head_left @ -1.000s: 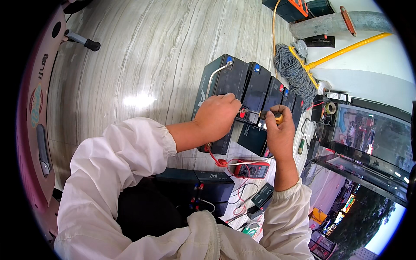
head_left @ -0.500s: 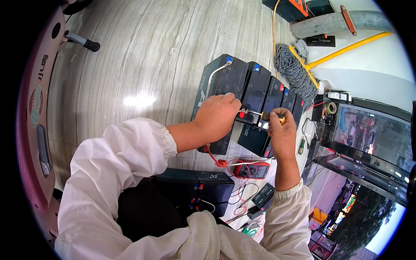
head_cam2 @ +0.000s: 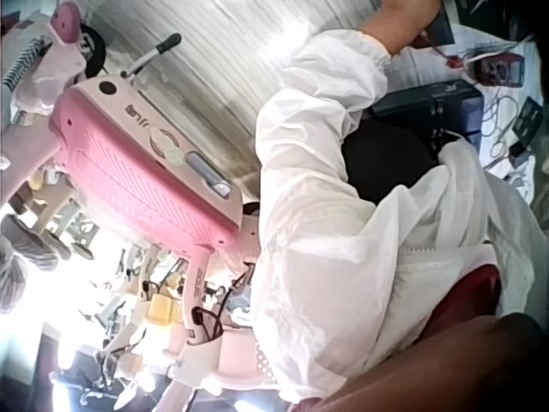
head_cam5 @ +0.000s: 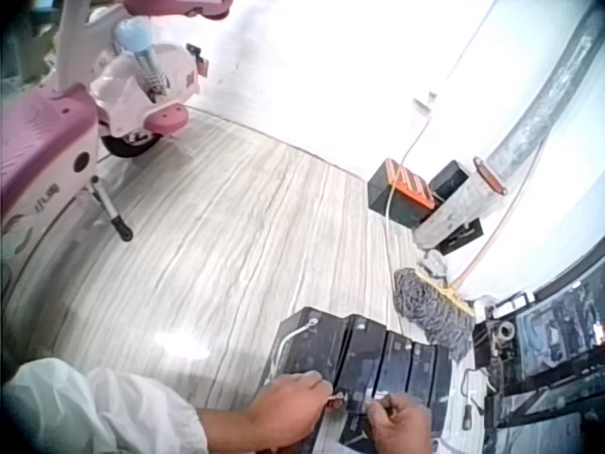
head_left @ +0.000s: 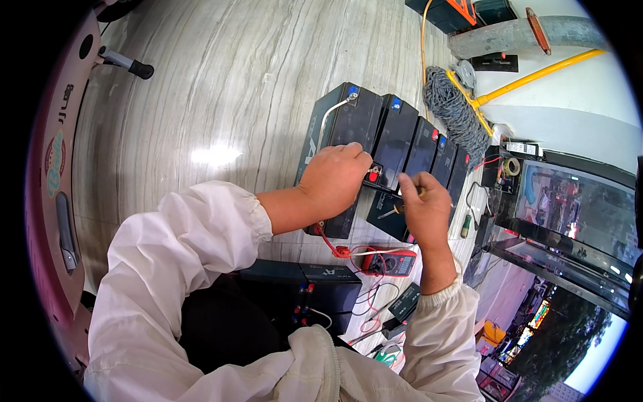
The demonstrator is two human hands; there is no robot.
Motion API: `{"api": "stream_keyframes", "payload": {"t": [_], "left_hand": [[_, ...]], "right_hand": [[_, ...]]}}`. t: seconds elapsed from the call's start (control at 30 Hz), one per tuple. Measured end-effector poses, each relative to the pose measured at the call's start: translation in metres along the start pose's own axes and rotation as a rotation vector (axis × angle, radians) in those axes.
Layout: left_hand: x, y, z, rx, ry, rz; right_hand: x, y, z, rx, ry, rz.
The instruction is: The person sits on the floor and connects several black batteries in series using a screwdriver to tighten terminal screws and attach white jumper wires. A multimeter is used to measure voltage across the battery pack.
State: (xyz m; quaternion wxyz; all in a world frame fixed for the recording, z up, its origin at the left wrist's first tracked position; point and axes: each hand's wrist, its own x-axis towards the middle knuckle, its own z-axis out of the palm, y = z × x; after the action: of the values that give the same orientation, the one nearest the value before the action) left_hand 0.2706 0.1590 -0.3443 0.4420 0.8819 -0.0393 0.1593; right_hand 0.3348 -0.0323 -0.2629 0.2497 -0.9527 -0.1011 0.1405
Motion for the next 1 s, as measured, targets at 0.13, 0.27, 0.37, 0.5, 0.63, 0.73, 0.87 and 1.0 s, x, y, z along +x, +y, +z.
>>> {"api": "stream_keyframes", "payload": {"t": [0.13, 0.27, 0.37, 0.5, 0.63, 0.73, 0.87, 1.0], "left_hand": [[-0.002, -0.001, 0.0, -0.007, 0.012, -0.01], [-0.001, -0.001, 0.001, -0.017, 0.016, -0.007], [-0.001, -0.001, 0.0, -0.006, 0.012, -0.025], [-0.001, 0.0, -0.001, -0.018, 0.003, -0.029], [-0.002, 0.0, 0.0, -0.029, -0.001, -0.056], [-0.002, 0.0, -0.001, -0.043, -0.011, -0.057], [-0.002, 0.001, -0.002, -0.046, 0.005, -0.031], [-0.002, 0.002, -0.001, -0.007, 0.001, -0.024]], "right_hand": [[0.002, -0.015, 0.022, -0.149, 0.053, -0.283], [0.005, -0.02, 0.031, -0.235, 0.068, -0.258], [0.007, -0.019, 0.034, -0.273, 0.098, -0.304], [0.008, -0.013, 0.032, -0.165, 0.168, -0.239], [0.002, -0.017, 0.031, -0.139, 0.161, -0.28], [-0.002, -0.027, 0.031, -0.223, 0.163, -0.299], [-0.004, -0.028, 0.033, -0.334, 0.183, -0.341], [-0.005, -0.029, 0.036, -0.336, 0.173, -0.303]]}}
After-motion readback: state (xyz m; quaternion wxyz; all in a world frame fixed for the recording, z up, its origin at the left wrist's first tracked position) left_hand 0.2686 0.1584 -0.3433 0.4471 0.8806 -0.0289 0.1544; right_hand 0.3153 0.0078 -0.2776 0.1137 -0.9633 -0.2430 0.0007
